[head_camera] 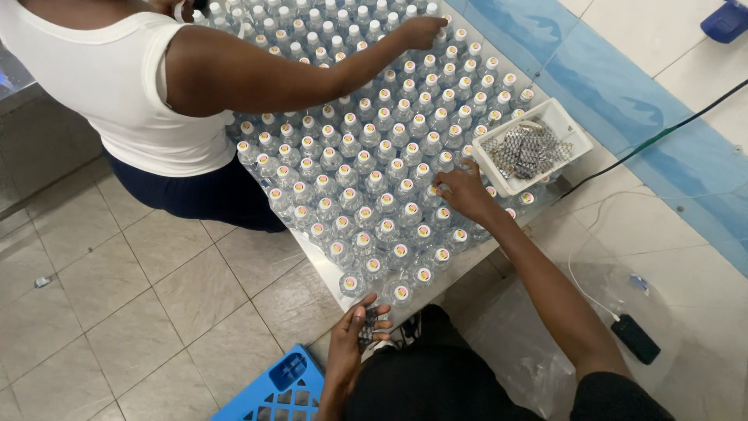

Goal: The person places small caps onto the tops of numerous plastic bottles arranged on a table. Another person assists by placing caps on bottles further away. The recorder holds a handful of caps and repeatedly reaches forward to place them on the bottle tops.

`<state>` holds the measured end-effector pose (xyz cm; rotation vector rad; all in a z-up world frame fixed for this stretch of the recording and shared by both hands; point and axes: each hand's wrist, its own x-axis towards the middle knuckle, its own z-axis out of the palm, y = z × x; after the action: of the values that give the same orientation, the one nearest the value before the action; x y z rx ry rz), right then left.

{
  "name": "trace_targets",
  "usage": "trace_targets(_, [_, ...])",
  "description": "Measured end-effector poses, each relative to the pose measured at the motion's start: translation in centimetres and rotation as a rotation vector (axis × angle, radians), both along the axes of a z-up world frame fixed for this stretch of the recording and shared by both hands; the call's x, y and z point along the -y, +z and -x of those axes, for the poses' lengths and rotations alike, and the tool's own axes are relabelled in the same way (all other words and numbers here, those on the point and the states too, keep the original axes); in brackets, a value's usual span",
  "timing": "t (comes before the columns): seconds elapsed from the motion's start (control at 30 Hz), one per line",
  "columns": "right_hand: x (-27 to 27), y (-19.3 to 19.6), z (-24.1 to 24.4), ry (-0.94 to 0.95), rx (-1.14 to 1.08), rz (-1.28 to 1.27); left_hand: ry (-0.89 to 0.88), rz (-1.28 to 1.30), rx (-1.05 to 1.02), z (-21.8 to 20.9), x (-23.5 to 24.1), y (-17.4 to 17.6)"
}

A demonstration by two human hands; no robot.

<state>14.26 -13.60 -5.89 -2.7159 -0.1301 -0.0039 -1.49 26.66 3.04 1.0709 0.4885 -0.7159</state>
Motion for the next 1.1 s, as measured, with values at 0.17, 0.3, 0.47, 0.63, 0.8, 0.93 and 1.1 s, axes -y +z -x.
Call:
trace_targets(0.17, [-0.4, 0.1, -0.3, 0.11, 0.036, 0.144, -0.031, -0.022, 0.016, -0.4, 0.5, 1.3])
trace_targets(0.3, [-1.1, 1.9, -0.2, 0.059, -0.107, 0.159, -0.029, 0.003, 0.03, -0.2, 0.3, 1.4])
trace_targets(0.47, [0.0, 1.1, -0.6, 0.107, -0.13, 0.177, -0.013, 0.02, 0.039, -0.1, 0.1, 0.3])
trace_targets(0.63, [-0.6, 1.1, -0.8, 0.104, -0.175, 0.202, 0.002, -0.002, 0.0, -0.4, -0.2, 0.3])
trace_targets(0.8, [-1.2, 1.3, -1.2, 0.11, -0.085, 0.207, 0.01, 0.03, 0.053, -0.5, -0.4, -0.1])
trace_targets(0.93, [-1.4, 2.1, -1.0, 0.096, -0.097, 0.112, 0.001, 0.047, 0.056, -0.9, -1.3, -0.1])
trace_targets(1.1, [-1.5, 2.8, -1.1, 0.119, -0.162, 0.119, 0.299, 0.231, 0.283, -5.8, -10.0, -5.2])
